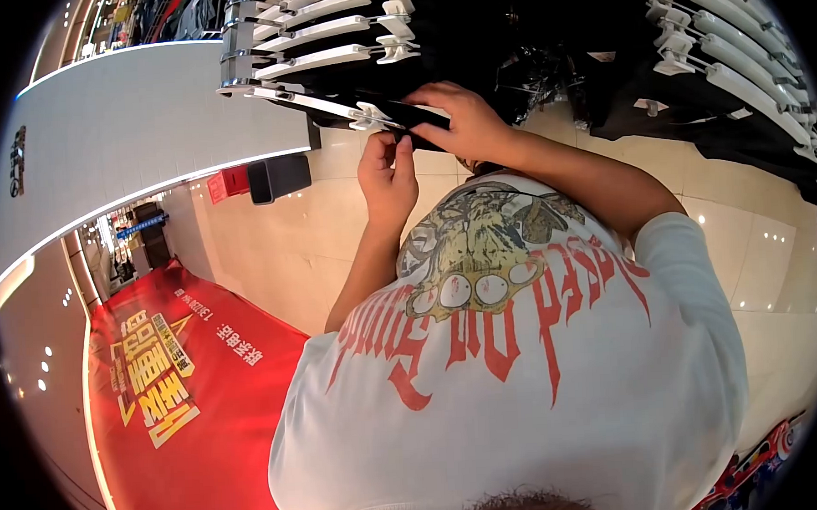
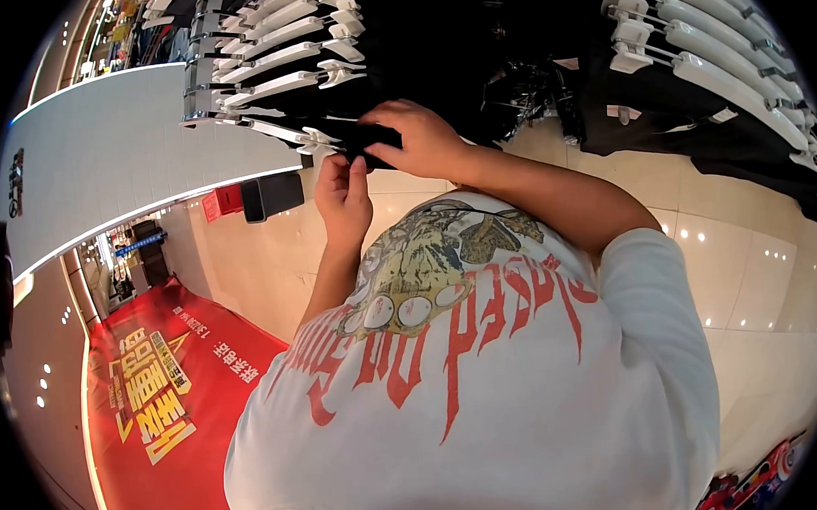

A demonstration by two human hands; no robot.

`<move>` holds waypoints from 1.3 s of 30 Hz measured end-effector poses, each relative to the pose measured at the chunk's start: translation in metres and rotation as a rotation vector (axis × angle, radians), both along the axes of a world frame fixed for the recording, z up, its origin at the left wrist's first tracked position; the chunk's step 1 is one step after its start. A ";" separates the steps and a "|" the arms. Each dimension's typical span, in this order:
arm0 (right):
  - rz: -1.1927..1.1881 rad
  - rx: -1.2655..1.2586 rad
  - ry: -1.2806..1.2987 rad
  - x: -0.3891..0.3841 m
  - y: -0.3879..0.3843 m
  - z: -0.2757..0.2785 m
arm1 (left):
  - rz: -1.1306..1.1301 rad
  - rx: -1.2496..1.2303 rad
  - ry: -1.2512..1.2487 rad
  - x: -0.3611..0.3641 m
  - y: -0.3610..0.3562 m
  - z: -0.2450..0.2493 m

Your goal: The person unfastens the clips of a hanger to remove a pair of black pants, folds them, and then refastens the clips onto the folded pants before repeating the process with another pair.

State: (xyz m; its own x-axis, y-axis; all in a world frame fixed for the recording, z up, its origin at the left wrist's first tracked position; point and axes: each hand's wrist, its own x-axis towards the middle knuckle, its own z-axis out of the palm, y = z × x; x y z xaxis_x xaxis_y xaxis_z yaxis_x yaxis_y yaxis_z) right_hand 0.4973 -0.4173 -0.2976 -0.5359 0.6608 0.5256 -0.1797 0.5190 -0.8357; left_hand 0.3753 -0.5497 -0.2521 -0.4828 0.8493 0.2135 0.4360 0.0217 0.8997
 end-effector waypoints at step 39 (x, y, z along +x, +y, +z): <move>0.526 -0.715 0.179 -0.021 0.013 0.028 | -0.046 -0.107 0.061 -0.018 -0.023 0.015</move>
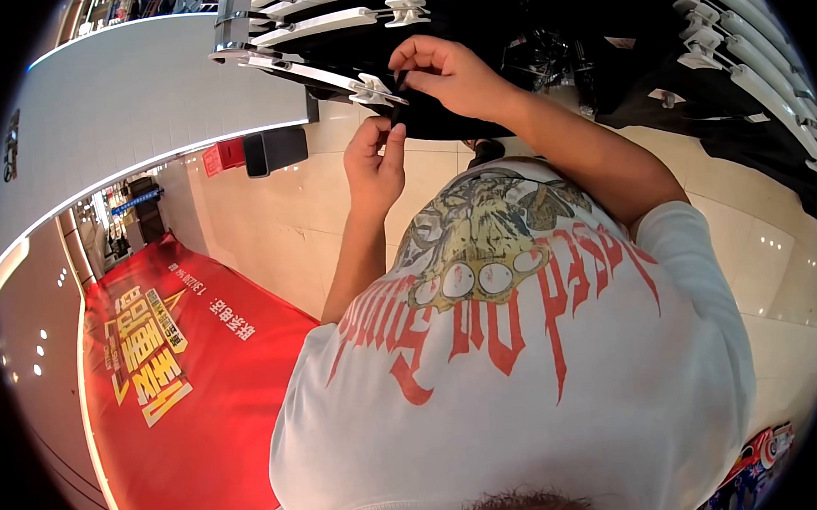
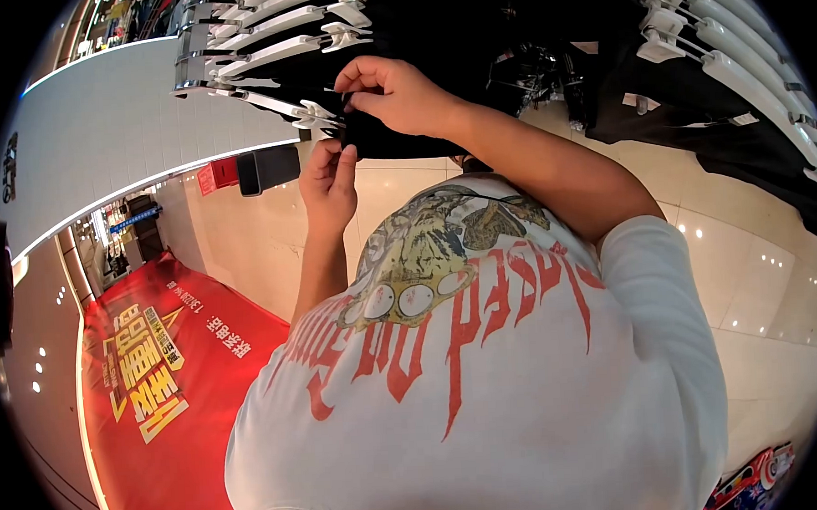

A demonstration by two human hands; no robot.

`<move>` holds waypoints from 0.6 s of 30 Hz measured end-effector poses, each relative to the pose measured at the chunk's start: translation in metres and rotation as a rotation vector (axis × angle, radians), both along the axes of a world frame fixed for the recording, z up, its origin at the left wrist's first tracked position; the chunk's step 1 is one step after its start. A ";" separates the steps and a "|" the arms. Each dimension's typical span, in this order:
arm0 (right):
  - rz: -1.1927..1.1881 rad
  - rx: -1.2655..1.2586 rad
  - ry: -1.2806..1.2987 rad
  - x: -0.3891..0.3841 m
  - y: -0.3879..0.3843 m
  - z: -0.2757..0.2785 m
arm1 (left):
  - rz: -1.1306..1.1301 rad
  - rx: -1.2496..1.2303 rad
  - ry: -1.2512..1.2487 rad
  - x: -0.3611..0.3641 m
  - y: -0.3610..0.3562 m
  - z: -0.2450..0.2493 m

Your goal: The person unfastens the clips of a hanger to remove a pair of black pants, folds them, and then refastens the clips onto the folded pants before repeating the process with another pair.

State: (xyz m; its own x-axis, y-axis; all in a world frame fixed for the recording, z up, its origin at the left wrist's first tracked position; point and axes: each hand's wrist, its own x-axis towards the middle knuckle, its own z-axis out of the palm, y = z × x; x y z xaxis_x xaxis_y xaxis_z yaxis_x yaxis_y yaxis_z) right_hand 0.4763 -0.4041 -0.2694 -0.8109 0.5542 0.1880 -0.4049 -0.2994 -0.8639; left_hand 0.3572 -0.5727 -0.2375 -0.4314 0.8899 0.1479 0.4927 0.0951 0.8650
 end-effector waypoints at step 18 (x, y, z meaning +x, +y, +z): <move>-0.241 0.425 -0.242 -0.001 -0.029 -0.025 | -0.060 0.035 -0.168 0.008 -0.004 -0.006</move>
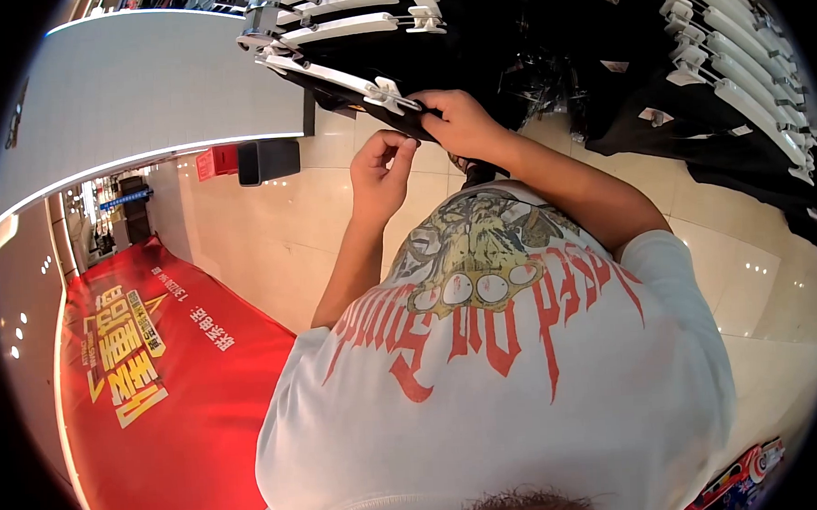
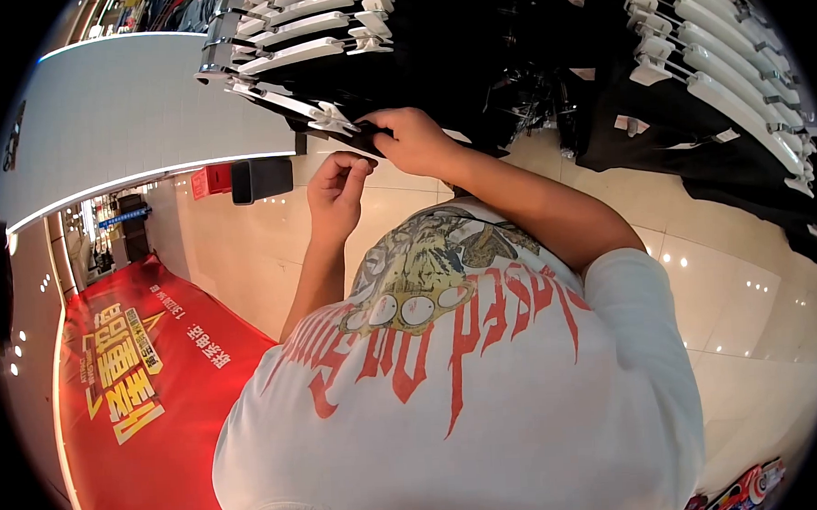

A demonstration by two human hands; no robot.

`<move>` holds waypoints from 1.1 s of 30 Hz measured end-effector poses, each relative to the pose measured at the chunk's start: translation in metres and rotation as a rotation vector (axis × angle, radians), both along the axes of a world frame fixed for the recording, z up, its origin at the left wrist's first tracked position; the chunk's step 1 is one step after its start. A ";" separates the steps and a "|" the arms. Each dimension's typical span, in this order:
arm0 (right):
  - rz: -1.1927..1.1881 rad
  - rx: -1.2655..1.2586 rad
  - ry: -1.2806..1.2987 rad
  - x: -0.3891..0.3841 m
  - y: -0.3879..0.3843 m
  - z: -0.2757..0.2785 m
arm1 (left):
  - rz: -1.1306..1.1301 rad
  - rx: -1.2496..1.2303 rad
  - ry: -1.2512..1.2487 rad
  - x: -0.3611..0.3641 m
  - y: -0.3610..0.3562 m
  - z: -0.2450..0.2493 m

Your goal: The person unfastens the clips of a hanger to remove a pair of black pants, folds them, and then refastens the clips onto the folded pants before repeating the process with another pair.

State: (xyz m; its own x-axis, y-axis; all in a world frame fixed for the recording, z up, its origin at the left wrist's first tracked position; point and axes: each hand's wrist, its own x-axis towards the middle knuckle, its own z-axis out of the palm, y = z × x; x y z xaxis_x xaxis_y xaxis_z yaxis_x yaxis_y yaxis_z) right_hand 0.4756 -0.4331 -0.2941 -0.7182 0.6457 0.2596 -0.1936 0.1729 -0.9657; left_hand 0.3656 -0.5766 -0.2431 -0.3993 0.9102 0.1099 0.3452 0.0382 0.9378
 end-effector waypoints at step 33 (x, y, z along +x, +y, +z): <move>-0.715 -0.084 -0.351 -0.019 -0.031 -0.037 | -0.025 0.037 -0.355 -0.223 0.029 -0.090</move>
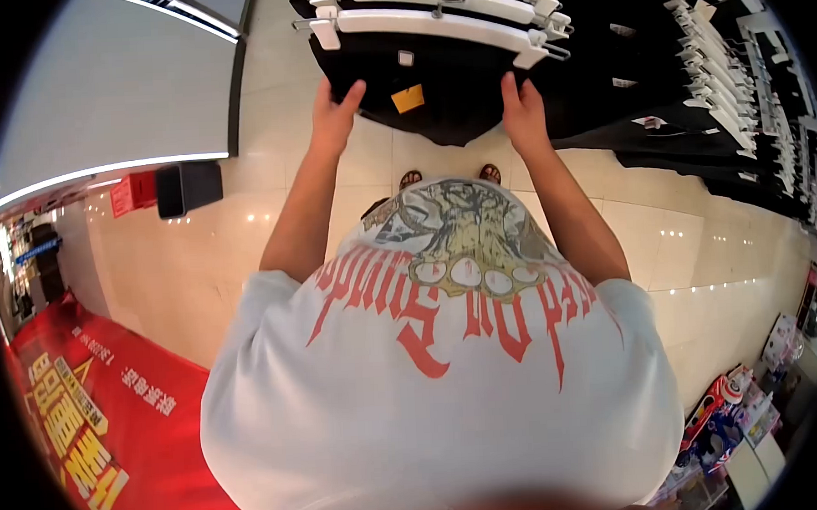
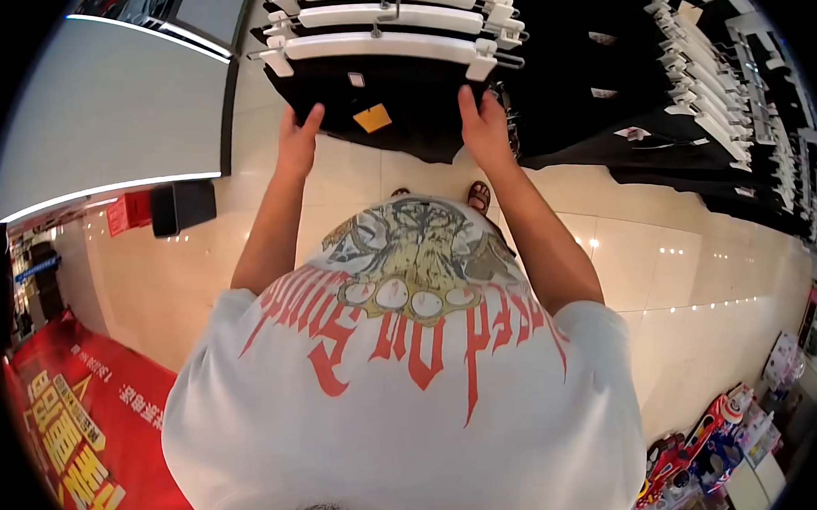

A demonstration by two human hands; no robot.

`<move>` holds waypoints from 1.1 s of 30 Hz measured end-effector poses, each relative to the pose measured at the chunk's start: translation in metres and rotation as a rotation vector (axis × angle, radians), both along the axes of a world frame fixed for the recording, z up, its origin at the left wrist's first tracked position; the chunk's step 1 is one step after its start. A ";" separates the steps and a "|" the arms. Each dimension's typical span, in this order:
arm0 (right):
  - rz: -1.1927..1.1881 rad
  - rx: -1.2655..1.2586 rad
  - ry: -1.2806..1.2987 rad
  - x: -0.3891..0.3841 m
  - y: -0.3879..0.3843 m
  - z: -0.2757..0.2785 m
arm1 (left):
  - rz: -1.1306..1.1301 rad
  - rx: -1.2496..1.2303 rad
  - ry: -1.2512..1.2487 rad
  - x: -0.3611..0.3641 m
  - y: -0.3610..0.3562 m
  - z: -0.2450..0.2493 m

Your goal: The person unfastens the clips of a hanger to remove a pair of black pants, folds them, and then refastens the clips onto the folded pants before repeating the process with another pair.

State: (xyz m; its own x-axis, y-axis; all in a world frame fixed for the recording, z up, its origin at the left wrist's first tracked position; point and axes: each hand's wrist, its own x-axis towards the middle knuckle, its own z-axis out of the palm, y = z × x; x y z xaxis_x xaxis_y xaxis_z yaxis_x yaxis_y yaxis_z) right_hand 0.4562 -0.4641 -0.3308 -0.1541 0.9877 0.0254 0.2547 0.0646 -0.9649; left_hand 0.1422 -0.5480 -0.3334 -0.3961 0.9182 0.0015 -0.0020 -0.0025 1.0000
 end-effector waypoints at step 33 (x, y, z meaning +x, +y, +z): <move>0.260 -0.630 0.310 0.044 -0.104 -0.037 | -0.436 -0.365 -0.460 0.007 -0.143 -0.067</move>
